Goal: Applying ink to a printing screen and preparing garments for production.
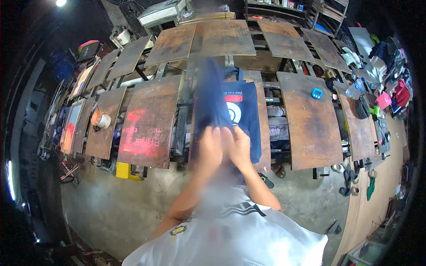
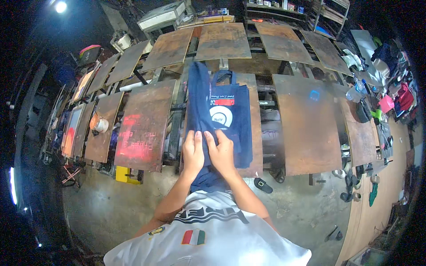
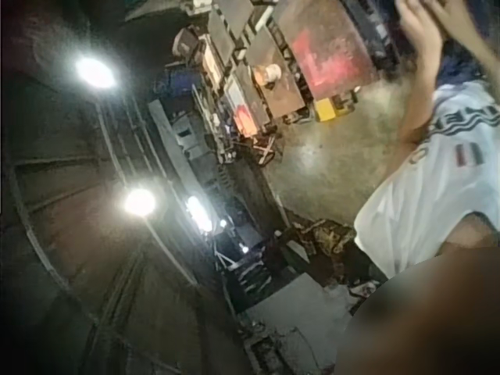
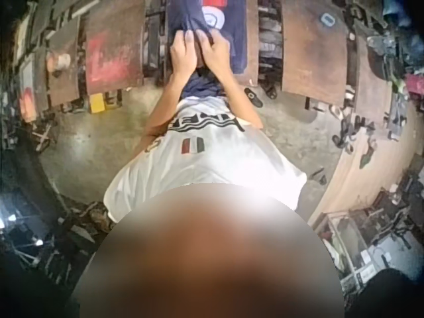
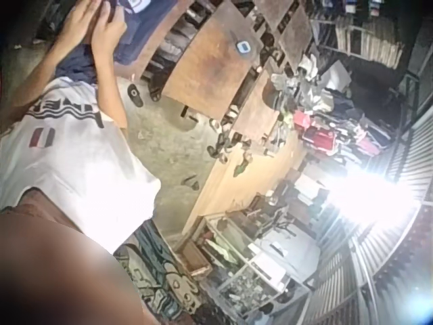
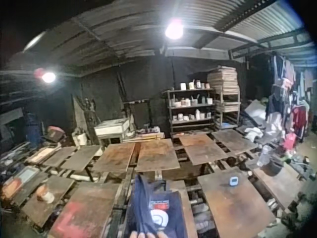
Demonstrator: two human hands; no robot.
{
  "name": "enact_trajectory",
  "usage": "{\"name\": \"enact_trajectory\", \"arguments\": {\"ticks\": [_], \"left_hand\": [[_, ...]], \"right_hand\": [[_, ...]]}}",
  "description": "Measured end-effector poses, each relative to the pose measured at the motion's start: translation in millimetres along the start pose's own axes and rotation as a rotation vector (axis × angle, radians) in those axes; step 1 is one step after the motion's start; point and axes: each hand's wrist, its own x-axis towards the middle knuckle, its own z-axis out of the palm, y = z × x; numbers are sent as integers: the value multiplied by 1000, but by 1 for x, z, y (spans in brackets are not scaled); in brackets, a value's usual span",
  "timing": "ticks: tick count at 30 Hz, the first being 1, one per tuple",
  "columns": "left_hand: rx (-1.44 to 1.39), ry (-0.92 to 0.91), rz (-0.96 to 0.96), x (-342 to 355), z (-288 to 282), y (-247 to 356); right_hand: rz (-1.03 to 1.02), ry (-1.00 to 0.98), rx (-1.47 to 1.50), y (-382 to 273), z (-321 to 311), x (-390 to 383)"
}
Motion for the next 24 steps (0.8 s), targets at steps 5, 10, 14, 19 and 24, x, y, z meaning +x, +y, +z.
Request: {"name": "enact_trajectory", "arguments": {"ticks": [5,10,14,19,24], "left_hand": [[-366,-95,-165,-5,16,-26],[-450,-69,-240,-8,32,-22],[-541,-120,-255,-11,41,-18],[-505,-85,-278,-18,47,-12],[-614,-48,-276,-25,49,-18]], "right_hand": [[101,-110,271,27,-6,1],[73,-123,253,23,-23,0],[82,-121,381,35,-32,1],[214,-167,515,35,-43,-4],[171,-211,599,33,-43,-5]]}}
